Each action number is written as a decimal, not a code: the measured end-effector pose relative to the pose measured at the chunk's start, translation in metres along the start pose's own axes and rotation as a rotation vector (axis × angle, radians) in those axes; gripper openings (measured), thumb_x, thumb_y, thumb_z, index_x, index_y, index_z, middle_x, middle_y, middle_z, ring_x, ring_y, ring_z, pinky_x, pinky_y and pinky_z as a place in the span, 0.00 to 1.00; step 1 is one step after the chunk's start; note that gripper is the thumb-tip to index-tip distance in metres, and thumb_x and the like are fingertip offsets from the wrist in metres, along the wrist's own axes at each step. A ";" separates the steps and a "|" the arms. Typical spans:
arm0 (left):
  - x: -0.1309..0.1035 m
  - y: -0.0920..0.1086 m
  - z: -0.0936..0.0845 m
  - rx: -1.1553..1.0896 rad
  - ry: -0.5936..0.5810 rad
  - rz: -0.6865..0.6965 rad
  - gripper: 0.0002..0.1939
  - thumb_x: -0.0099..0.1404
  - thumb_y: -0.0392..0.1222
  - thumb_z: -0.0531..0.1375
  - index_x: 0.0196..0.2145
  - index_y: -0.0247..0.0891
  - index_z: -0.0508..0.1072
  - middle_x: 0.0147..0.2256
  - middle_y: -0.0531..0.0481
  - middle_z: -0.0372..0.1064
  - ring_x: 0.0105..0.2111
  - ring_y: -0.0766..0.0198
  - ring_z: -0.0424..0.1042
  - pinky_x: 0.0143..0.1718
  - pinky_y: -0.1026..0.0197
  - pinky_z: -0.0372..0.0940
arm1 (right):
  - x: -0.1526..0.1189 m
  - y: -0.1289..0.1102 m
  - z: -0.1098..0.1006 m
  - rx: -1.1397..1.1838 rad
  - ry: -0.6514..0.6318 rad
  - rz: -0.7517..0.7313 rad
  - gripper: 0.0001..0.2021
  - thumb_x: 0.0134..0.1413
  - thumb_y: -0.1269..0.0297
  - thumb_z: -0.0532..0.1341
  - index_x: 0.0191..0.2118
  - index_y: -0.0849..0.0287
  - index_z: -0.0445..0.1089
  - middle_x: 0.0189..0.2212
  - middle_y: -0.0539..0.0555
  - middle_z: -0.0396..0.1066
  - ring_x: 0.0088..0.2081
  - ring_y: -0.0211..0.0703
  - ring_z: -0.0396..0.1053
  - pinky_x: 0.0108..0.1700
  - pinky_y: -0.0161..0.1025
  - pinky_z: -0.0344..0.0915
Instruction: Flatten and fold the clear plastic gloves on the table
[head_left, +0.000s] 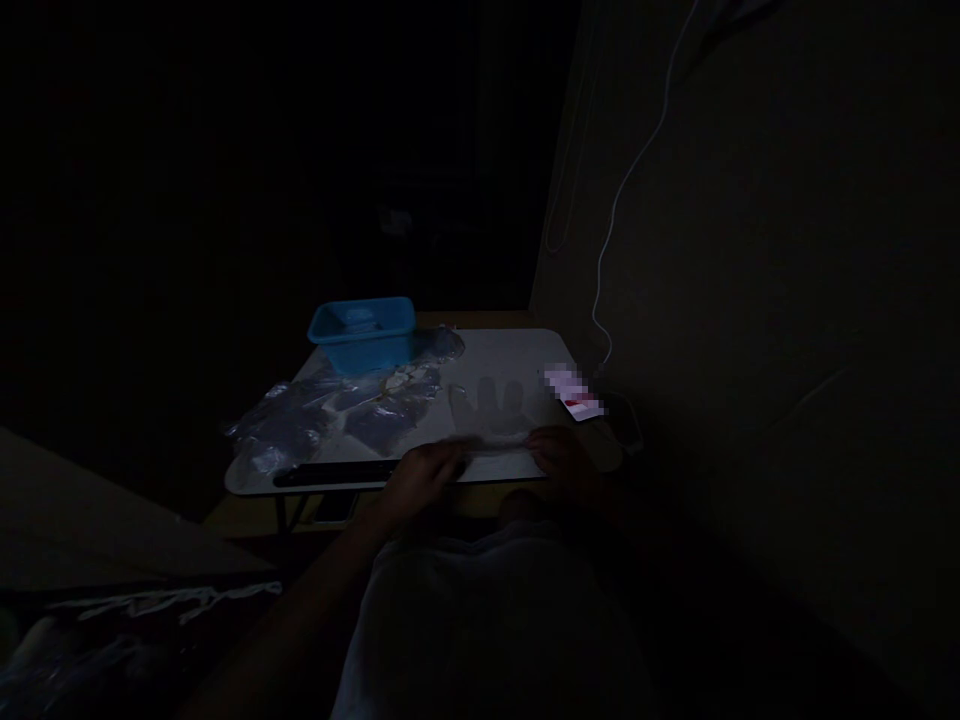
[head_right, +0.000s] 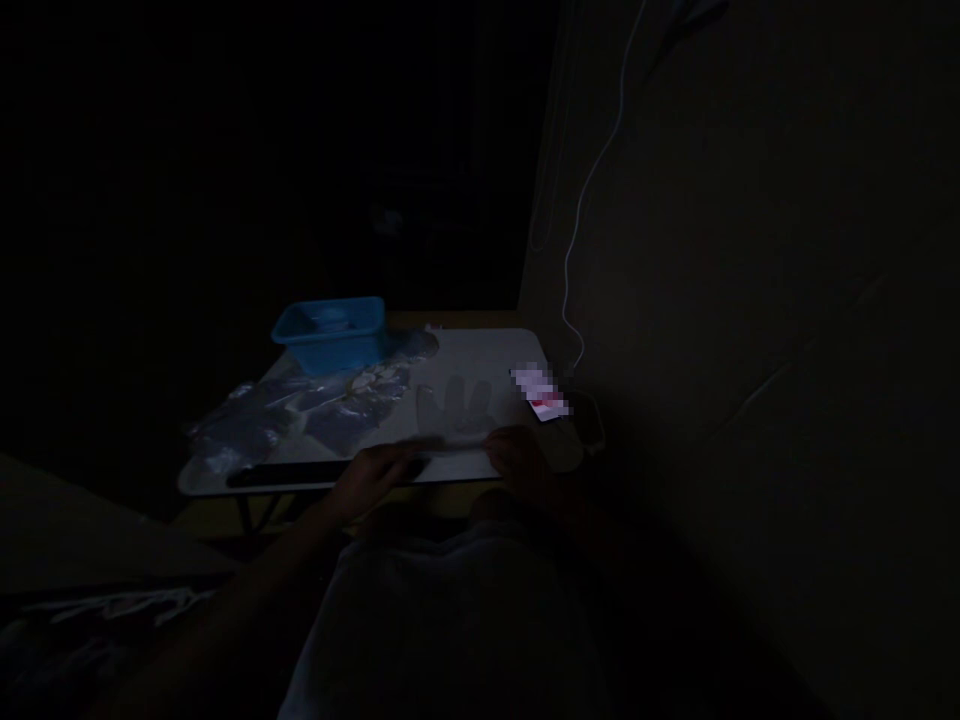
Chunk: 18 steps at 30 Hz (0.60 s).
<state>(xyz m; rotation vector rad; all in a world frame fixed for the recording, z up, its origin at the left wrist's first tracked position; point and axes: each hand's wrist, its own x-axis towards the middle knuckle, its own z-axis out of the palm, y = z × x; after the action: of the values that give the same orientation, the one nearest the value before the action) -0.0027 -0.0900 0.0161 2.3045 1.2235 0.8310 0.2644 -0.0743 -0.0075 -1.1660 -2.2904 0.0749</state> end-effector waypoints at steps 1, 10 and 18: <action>0.001 0.003 -0.001 -0.051 0.005 -0.027 0.19 0.63 0.46 0.47 0.44 0.41 0.72 0.41 0.49 0.73 0.39 0.62 0.72 0.42 0.60 0.65 | 0.001 0.000 0.000 0.020 0.002 0.029 0.12 0.55 0.65 0.51 0.38 0.55 0.71 0.37 0.55 0.72 0.42 0.45 0.68 0.45 0.46 0.64; 0.017 -0.010 -0.007 -0.432 0.165 -0.349 0.17 0.48 0.54 0.59 0.27 0.37 0.74 0.28 0.49 0.74 0.29 0.61 0.71 0.32 0.60 0.66 | 0.024 -0.005 -0.010 0.236 -0.115 0.242 0.09 0.52 0.66 0.53 0.31 0.57 0.71 0.34 0.53 0.74 0.37 0.42 0.71 0.41 0.40 0.67; 0.056 -0.019 -0.005 -0.563 0.247 -0.399 0.12 0.47 0.49 0.56 0.22 0.37 0.69 0.20 0.54 0.67 0.21 0.68 0.65 0.23 0.66 0.60 | 0.052 0.004 -0.013 0.632 -0.097 0.499 0.09 0.46 0.61 0.56 0.24 0.60 0.67 0.23 0.53 0.72 0.28 0.42 0.70 0.30 0.37 0.66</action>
<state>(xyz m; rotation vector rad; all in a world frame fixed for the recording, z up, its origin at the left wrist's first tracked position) 0.0070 -0.0326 0.0261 1.4880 1.2831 1.1504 0.2502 -0.0350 0.0257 -1.3492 -1.7773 0.9790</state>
